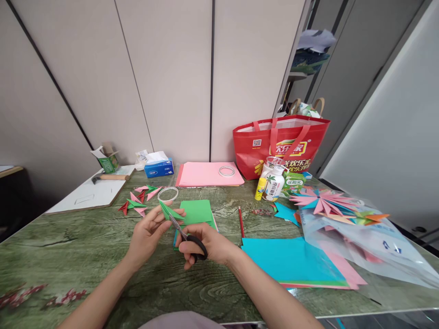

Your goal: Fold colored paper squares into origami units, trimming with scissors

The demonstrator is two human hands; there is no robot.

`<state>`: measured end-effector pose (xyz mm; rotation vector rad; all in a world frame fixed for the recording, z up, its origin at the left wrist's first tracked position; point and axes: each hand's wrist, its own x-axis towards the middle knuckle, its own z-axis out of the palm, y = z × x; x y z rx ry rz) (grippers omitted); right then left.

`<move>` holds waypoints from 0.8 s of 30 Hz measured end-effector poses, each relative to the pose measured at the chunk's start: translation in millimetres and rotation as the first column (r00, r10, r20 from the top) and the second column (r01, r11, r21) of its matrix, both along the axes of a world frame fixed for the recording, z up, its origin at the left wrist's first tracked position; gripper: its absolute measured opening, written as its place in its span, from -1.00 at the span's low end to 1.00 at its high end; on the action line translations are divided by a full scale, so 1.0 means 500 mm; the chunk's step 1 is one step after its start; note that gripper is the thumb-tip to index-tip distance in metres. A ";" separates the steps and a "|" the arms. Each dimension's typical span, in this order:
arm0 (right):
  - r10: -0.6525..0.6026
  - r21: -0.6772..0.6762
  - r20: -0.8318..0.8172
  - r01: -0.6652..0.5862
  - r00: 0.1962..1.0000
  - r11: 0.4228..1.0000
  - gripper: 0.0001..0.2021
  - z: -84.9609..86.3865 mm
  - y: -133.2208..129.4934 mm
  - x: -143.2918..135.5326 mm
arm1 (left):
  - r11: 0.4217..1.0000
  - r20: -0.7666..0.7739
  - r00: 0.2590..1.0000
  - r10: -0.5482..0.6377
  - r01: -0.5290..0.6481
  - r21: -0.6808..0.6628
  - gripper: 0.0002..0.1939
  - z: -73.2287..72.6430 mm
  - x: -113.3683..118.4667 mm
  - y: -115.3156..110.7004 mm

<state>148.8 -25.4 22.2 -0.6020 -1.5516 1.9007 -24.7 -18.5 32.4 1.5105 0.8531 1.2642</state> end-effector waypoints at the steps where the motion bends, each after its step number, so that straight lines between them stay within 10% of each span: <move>1: 0.000 0.001 0.003 0.000 1.000 1.000 -0.76 0.000 0.001 0.000 | 1.000 -0.001 1.000 0.001 -0.001 0.004 -0.53 -0.001 0.000 0.000; 24: -0.032 0.077 0.051 0.028 0.998 0.997 -0.77 -0.002 0.006 0.002 | 0.999 0.012 0.999 -0.044 0.044 0.031 -0.59 -0.004 -0.002 0.001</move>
